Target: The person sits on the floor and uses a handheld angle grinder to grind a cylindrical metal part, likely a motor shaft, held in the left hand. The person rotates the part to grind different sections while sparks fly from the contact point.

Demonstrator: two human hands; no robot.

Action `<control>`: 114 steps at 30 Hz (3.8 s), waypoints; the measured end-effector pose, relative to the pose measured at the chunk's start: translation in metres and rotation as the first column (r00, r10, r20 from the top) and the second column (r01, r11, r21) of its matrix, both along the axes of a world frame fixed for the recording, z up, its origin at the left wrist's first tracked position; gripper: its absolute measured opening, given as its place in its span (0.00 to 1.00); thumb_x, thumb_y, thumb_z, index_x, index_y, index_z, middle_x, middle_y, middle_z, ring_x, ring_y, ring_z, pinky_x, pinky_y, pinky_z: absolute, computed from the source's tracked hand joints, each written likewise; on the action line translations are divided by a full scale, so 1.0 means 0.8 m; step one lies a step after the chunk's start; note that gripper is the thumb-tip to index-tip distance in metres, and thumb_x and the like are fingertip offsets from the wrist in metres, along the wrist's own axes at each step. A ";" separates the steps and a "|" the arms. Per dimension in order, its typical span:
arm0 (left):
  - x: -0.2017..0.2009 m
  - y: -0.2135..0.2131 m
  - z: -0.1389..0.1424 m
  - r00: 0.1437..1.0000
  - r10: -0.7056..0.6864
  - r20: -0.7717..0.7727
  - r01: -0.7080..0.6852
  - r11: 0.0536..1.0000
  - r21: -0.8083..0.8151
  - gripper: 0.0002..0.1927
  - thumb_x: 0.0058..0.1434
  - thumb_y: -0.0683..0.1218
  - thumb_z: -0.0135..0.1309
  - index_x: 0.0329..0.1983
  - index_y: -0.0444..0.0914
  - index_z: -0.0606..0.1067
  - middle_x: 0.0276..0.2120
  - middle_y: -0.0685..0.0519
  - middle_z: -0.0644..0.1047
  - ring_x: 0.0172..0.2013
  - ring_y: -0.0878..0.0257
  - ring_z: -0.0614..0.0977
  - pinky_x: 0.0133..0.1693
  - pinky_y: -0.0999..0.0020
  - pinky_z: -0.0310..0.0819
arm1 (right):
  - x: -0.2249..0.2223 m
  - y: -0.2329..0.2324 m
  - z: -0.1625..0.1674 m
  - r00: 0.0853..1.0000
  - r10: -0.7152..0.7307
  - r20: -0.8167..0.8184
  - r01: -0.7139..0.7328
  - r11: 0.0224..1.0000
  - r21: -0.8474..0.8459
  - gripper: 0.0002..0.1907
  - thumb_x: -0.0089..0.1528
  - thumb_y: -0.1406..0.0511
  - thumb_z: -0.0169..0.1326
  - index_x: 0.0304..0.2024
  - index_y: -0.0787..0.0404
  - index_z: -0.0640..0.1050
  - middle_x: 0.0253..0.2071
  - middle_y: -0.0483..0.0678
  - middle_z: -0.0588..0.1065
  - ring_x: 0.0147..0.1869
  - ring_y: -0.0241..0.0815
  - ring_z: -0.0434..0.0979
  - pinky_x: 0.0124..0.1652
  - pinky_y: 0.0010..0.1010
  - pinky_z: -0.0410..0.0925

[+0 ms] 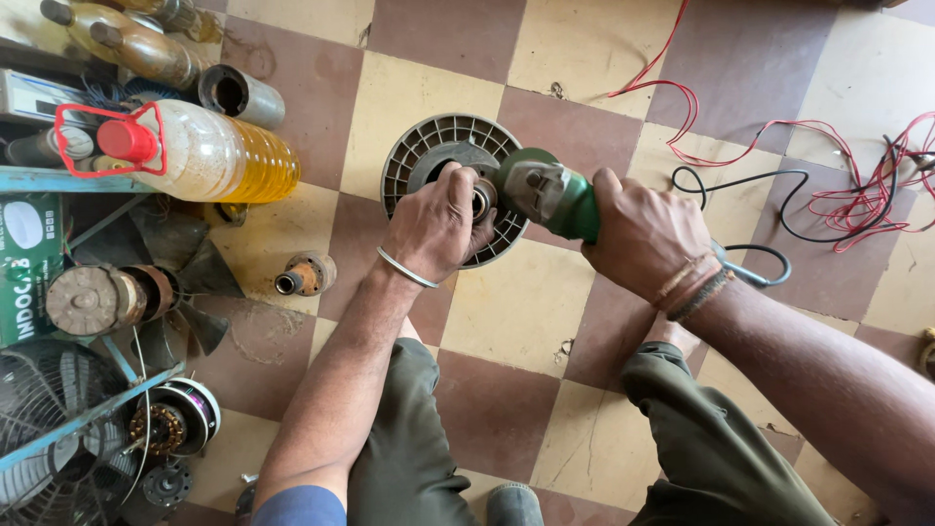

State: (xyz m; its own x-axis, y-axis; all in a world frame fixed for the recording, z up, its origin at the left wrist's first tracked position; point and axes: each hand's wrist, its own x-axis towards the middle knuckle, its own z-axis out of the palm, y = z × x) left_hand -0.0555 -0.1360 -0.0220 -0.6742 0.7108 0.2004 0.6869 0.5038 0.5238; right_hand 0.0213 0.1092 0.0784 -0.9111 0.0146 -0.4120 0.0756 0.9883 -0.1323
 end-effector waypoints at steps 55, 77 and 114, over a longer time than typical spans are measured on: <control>0.001 -0.004 0.000 1.000 -0.001 -0.019 0.000 0.999 -0.047 0.26 0.66 0.51 0.60 0.52 0.33 0.58 0.40 0.42 0.73 0.35 0.46 0.82 0.28 0.53 0.80 | -0.075 -0.012 -0.018 0.988 0.156 0.006 -0.156 0.987 0.049 0.19 0.55 0.67 0.55 0.46 0.66 0.68 0.24 0.53 0.74 0.22 0.50 0.79 0.21 0.42 0.71; 0.027 0.005 0.004 0.994 0.097 -0.050 -0.103 0.985 -0.137 0.23 0.63 0.53 0.61 0.43 0.31 0.65 0.32 0.41 0.76 0.28 0.50 0.84 0.24 0.61 0.82 | 0.082 0.056 0.008 0.923 -0.339 0.181 0.347 0.938 -0.012 0.28 0.50 0.54 0.65 0.47 0.57 0.71 0.32 0.59 0.80 0.40 0.64 0.81 0.40 0.53 0.73; 0.027 0.041 -0.012 0.884 0.364 0.294 -0.450 0.833 0.322 0.16 0.74 0.53 0.54 0.41 0.36 0.67 0.25 0.53 0.74 0.26 0.59 0.81 0.28 0.62 0.76 | 0.147 0.172 -0.092 0.581 -0.440 0.685 0.731 -0.088 -0.677 0.34 0.47 0.55 0.68 0.50 0.67 0.79 0.30 0.50 0.78 0.30 0.40 0.78 0.30 0.34 0.73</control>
